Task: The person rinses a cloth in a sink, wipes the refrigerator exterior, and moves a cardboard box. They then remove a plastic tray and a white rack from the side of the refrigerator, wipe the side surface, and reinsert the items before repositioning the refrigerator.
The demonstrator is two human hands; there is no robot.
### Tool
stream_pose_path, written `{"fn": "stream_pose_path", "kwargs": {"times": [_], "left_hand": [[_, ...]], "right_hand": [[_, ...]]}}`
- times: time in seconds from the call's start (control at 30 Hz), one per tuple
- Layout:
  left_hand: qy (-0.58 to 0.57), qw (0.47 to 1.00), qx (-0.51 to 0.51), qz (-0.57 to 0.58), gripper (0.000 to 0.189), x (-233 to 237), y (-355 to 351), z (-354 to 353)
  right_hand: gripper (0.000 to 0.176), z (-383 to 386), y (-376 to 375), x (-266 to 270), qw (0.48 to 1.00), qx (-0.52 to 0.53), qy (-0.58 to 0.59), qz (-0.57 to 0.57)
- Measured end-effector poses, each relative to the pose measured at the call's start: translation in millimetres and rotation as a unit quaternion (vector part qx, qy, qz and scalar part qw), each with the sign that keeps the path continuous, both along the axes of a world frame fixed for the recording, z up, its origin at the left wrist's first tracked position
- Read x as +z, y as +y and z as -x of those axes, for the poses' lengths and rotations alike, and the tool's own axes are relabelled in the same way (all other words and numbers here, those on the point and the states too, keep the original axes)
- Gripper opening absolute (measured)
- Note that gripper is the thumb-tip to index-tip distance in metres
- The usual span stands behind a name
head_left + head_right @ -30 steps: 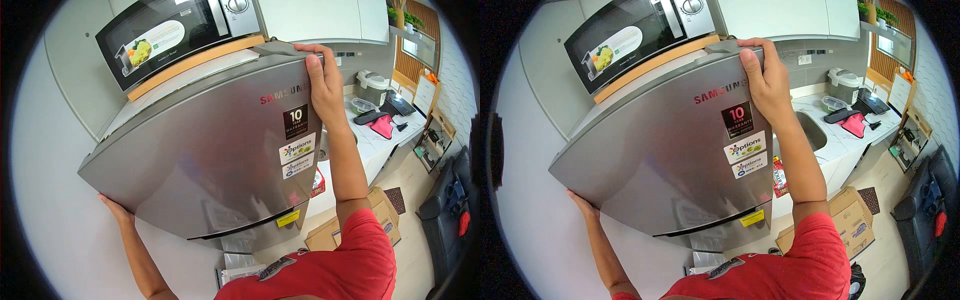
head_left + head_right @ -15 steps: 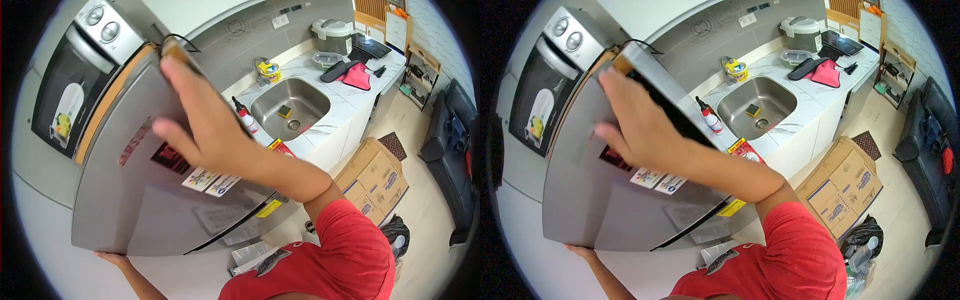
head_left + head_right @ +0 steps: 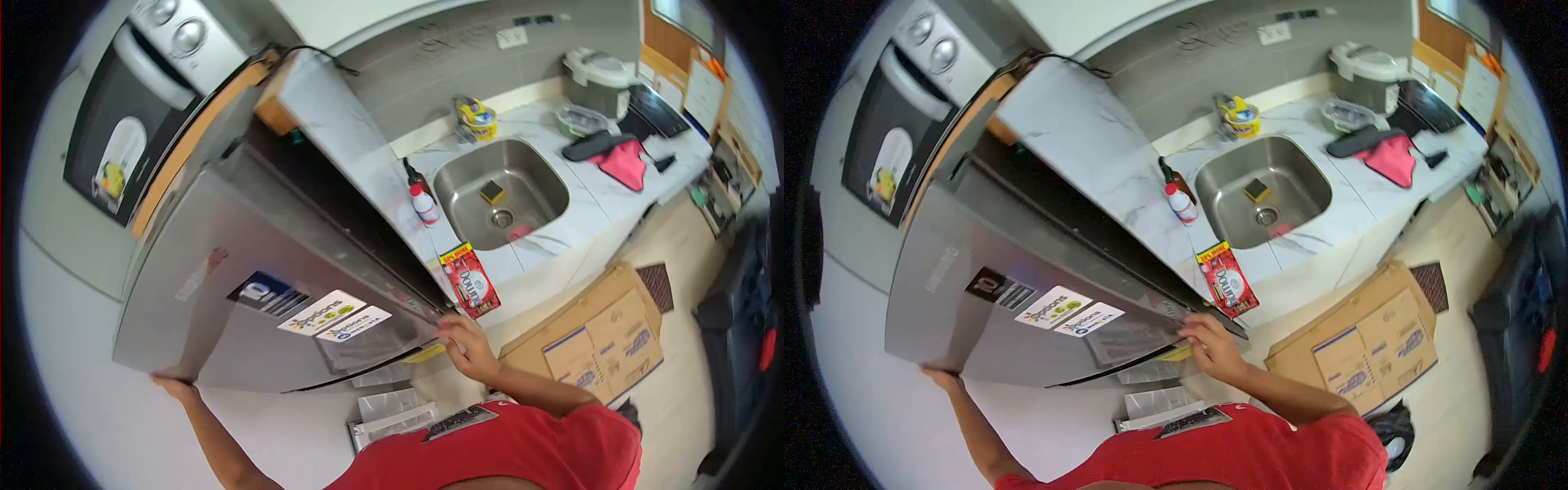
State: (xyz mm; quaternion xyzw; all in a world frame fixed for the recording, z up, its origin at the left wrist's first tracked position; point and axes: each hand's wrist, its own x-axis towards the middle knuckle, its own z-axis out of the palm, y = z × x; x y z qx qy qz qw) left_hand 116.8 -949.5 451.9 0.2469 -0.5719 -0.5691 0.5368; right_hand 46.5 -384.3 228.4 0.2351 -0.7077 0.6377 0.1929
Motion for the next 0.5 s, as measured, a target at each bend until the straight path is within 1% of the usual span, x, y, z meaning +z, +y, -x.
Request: {"fn": "stream_pose_path", "kwargs": {"times": [0.03, 0.07, 0.1, 0.17, 0.2, 0.23, 0.27, 0.3, 0.33, 0.37, 0.4, 0.5], "left_hand": [[-0.012, 1.000, 0.014, 0.014, 0.078, 0, 2, 1], [-0.009, 1.000, 0.005, 0.004, 0.077, -1, -1, -3], [-0.007, 1.000, -0.006, -0.006, 0.076, -3, -4, -3], [0.013, 1.000, -0.023, 0.001, 0.075, -5, 2, -1], [0.004, 1.000, -0.009, 0.007, 0.073, -14, -13, -3], [-0.036, 0.997, -0.058, 0.028, 0.068, -31, -42, -14], [-0.049, 0.998, -0.041, 0.002, 0.060, -41, -52, -22], [-0.057, 0.998, 0.013, -0.001, 0.055, -44, -23, -27], [-0.061, 0.997, -0.029, 0.024, 0.054, -56, -6, -40], [-0.134, 0.991, -0.019, 0.010, 0.053, -72, -5, -60], [-0.164, 0.986, -0.036, 0.010, 0.055, -90, 4, -79], [-0.262, 0.963, -0.047, 0.045, 0.048, -183, 14, -151]], "right_hand": [[0.019, -7, -1, -21, 0.999, -0.001, -0.023, -0.026], [0.017, -12, -1, -42, 0.998, -0.003, -0.045, -0.053], [0.017, -16, -1, -61, 0.997, 0.008, -0.038, -0.062], [0.015, -30, 3, -87, 0.974, 0.103, -0.175, -0.096], [0.011, -36, 5, -91, 0.965, 0.109, -0.188, -0.147], [0.011, -43, 6, -98, 0.957, 0.133, -0.197, -0.167], [0.009, -45, 6, -110, 0.936, 0.164, -0.208, -0.232], [0.008, -45, 5, -123, 0.909, 0.196, -0.214, -0.298], [0.009, -47, 4, -137, 0.890, 0.222, -0.201, -0.343], [0.011, -47, 2, -148, 0.868, 0.249, -0.184, -0.387], [0.013, -47, 0, -156, 0.860, 0.264, -0.170, -0.403], [0.015, -51, -14, -179, 0.832, 0.307, -0.133, -0.442]]}}
